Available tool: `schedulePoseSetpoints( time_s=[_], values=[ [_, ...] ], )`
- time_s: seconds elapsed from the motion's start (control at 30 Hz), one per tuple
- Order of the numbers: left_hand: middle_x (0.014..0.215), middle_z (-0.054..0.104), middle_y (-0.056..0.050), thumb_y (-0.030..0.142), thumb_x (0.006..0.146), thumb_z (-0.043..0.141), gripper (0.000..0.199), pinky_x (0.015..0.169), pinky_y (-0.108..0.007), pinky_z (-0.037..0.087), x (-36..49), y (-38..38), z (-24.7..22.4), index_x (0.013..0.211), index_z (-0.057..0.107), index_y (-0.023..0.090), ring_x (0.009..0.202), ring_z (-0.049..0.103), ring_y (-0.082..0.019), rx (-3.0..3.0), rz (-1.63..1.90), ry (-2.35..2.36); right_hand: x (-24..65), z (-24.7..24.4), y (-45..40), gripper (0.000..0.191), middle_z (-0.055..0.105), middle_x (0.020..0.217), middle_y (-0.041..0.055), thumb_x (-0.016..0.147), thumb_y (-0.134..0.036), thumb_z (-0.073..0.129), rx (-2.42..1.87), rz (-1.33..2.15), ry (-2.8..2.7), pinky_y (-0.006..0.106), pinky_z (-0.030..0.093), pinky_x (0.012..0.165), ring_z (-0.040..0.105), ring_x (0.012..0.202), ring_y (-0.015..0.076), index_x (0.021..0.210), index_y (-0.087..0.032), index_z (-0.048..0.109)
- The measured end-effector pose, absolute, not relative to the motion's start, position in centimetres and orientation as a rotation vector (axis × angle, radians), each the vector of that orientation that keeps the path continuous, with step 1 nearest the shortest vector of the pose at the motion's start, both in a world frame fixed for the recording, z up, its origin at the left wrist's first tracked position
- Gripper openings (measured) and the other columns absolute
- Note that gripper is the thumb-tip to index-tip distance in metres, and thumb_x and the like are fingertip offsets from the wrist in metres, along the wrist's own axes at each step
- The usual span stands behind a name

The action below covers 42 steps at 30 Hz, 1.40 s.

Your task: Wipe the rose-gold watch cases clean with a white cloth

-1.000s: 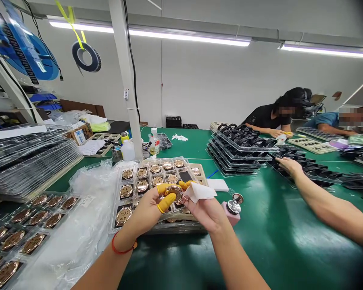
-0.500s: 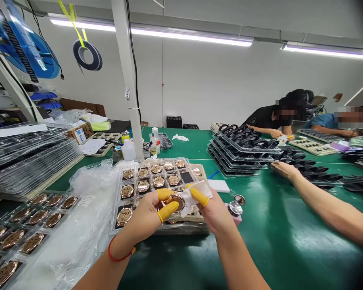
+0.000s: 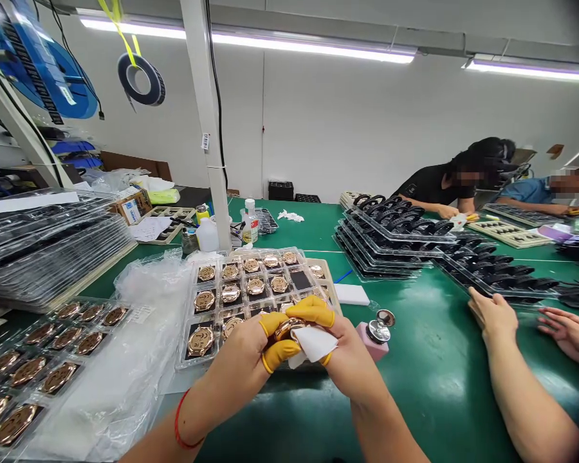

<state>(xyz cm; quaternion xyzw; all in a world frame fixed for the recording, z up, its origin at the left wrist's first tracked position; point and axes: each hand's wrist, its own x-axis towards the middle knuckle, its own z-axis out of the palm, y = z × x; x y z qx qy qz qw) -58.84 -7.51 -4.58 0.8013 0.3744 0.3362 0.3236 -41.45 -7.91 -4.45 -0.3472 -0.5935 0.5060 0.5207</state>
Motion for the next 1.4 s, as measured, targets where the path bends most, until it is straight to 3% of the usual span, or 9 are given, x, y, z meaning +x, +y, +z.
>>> schedulePoseSetpoints(
  time_s=[0.1, 0.23, 0.43, 0.63, 0.77, 0.93, 1.07, 1.23, 1.4],
  values=[
    [0.102, 0.068, -0.006, 0.039, 0.097, 0.046, 0.025, 0.076, -0.028, 0.048, -58.9, -7.5, -4.8, 0.107, 0.061, 0.022, 0.087, 0.061, -0.019, 2.211, 0.982, 0.927, -42.0, -5.1, -8.2, 0.026, 0.065, 0.098, 0.0027, 0.082, -0.021, 0.068, -0.789, 0.981, -1.456, 0.032, 0.051, 0.085, 0.062, 0.093, 0.0193, 0.103, -0.036, 0.074],
    [0.094, 0.068, -0.005, 0.033, 0.099, 0.043, 0.020, 0.072, -0.026, 0.048, -58.1, -7.7, -5.3, 0.103, 0.058, 0.021, 0.082, 0.061, -0.017, 2.420, 1.265, 0.842, -43.0, -6.8, -8.8, 0.027, 0.063, 0.097, 0.0039, 0.084, -0.019, 0.065, -0.696, 0.761, -1.392, 0.034, 0.049, 0.086, 0.061, 0.092, 0.0204, 0.103, -0.037, 0.073],
    [0.077, 0.064, -0.005, 0.026, 0.101, 0.037, 0.025, 0.057, -0.026, 0.041, -57.1, -7.4, -5.7, 0.093, 0.059, 0.017, 0.067, 0.054, -0.016, 2.786, 1.363, 0.842, -44.3, -7.4, -8.6, 0.007, 0.063, 0.080, 0.0006, 0.081, -0.038, 0.069, -0.634, 1.032, -0.946, 0.028, 0.048, 0.062, 0.055, 0.063, 0.0145, 0.083, -0.032, 0.073],
    [0.081, 0.065, -0.005, 0.017, 0.098, 0.038, 0.027, 0.057, -0.027, 0.041, -57.9, -6.3, -5.1, 0.092, 0.064, 0.020, 0.068, 0.054, -0.018, 3.082, 1.078, 0.955, -42.8, -5.7, -7.0, 0.016, 0.069, 0.082, 0.0026, 0.075, -0.035, 0.074, -0.813, 1.378, -1.117, 0.031, 0.050, 0.072, 0.062, 0.077, 0.0195, 0.087, -0.024, 0.073],
    [0.091, 0.070, -0.006, 0.031, 0.102, 0.031, 0.033, 0.066, -0.026, 0.048, -58.3, -6.7, -4.8, 0.104, 0.062, 0.020, 0.077, 0.063, -0.017, 2.806, 1.160, 0.932, -41.1, -5.9, -6.7, 0.015, 0.070, 0.093, 0.0033, 0.082, -0.031, 0.068, -0.968, 0.949, -1.165, 0.031, 0.049, 0.083, 0.063, 0.090, 0.0202, 0.095, -0.026, 0.074],
    [0.096, 0.071, 0.000, 0.034, 0.099, 0.044, 0.021, 0.071, -0.023, 0.048, -58.7, -7.6, -4.2, 0.108, 0.060, 0.024, 0.082, 0.066, -0.015, 2.401, 1.016, 0.905, -40.2, -5.4, -8.7, 0.016, 0.069, 0.088, -0.0001, 0.088, -0.027, 0.062, -0.768, 0.833, -1.280, 0.025, 0.052, 0.074, 0.065, 0.082, 0.0151, 0.096, -0.034, 0.074],
    [0.089, 0.067, -0.001, 0.036, 0.098, 0.046, 0.022, 0.071, -0.023, 0.047, -58.6, -7.7, -4.3, 0.096, 0.062, 0.020, 0.079, 0.062, -0.015, 2.175, 0.916, 0.791, -40.9, -4.6, -9.8, 0.036, 0.064, 0.105, 0.0003, 0.086, -0.014, 0.062, -0.790, 0.710, -1.653, 0.024, 0.049, 0.088, 0.060, 0.098, 0.0147, 0.114, -0.037, 0.067],
    [0.087, 0.065, -0.003, 0.028, 0.096, 0.048, 0.016, 0.069, -0.025, 0.046, -57.9, -7.9, -5.0, 0.091, 0.060, 0.018, 0.076, 0.057, -0.015, 2.259, 1.083, 0.787, -42.0, -5.5, -9.4, 0.037, 0.064, 0.104, 0.0006, 0.090, -0.012, 0.052, -0.800, 0.588, -1.602, 0.025, 0.048, 0.088, 0.059, 0.097, 0.0146, 0.115, -0.036, 0.065],
    [0.085, 0.065, -0.006, 0.010, 0.093, 0.045, 0.018, 0.064, -0.026, 0.046, -57.6, -7.6, -5.7, 0.099, 0.061, 0.017, 0.076, 0.056, -0.017, 2.650, 1.498, 0.917, -43.3, -6.5, -9.0, 0.020, 0.067, 0.095, 0.0030, 0.095, -0.030, 0.050, -0.653, 0.805, -1.317, 0.027, 0.052, 0.074, 0.062, 0.081, 0.0155, 0.102, -0.031, 0.069]
  ],
)
